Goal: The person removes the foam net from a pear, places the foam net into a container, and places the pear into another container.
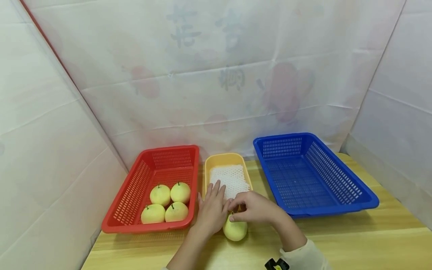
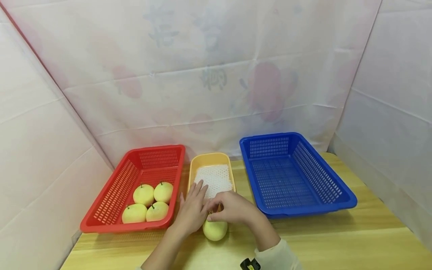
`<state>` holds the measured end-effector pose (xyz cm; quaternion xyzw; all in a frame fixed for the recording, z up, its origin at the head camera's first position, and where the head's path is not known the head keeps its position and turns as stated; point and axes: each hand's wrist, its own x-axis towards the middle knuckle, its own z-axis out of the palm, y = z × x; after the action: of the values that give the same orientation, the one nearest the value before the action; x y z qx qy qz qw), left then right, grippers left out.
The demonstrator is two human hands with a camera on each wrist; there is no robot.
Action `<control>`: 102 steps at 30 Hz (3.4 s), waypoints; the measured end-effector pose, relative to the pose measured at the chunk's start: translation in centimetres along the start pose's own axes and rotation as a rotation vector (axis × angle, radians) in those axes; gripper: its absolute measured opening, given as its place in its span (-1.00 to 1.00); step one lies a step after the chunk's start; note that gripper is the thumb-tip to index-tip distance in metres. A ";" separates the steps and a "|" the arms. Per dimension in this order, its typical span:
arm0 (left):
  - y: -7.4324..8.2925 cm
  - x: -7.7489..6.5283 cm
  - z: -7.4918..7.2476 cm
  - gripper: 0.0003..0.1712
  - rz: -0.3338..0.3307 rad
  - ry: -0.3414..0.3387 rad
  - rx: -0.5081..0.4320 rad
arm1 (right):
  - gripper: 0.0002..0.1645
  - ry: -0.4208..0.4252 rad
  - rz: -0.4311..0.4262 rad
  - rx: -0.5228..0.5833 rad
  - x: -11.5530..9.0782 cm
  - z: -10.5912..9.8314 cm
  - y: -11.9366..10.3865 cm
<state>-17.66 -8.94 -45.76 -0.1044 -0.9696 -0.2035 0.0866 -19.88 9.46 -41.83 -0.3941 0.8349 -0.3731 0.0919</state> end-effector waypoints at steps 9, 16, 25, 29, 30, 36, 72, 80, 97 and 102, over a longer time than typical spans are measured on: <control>-0.3 -0.5 0.2 -0.39 0.024 0.026 -0.038 | -0.92 -0.003 -0.019 -0.060 0.3 0.4 0.0; -0.5 -0.9 0.3 -0.40 0.035 0.038 -0.054 | -0.96 0.010 -0.020 -0.085 0.2 0.5 0.1; -0.5 -1.1 0.0 -0.43 0.087 0.077 -0.062 | -0.94 0.104 0.008 -0.077 -0.2 -0.2 0.1; -0.6 -1.1 -0.3 -0.49 0.164 0.155 -0.091 | -0.94 0.175 -0.008 -0.038 -0.4 -0.8 0.0; -0.6 -1.1 -0.3 -0.51 0.187 0.176 -0.105 | -0.95 0.193 -0.013 -0.034 -0.4 -0.9 0.0; -0.3 -1.0 -0.4 -0.58 0.299 0.238 -0.215 | -0.95 0.267 -0.037 -0.025 -0.8 -1.6 -0.3; 0.5 -1.4 -1.7 -0.22 0.150 0.011 -0.846 | -0.72 0.498 0.053 0.060 -0.8 -1.6 -1.5; 0.0 -1.4 -1.9 -0.31 0.056 0.031 -0.971 | -0.55 0.379 0.109 0.142 -0.7 -1.1 -1.2; 0.3 -1.3 -2.3 -0.33 0.065 0.072 -1.207 | -0.06 0.279 0.082 0.251 -0.5 -0.2 -1.0; 0.4 -1.2 -2.4 -0.33 0.069 0.093 -1.197 | -0.09 0.358 0.064 0.177 -0.4 -0.3 -1.3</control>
<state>-16.14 -9.71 -43.72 -0.1573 -0.6780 -0.7154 0.0615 -18.95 9.41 -40.74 -0.2852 0.8140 -0.5059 -0.0122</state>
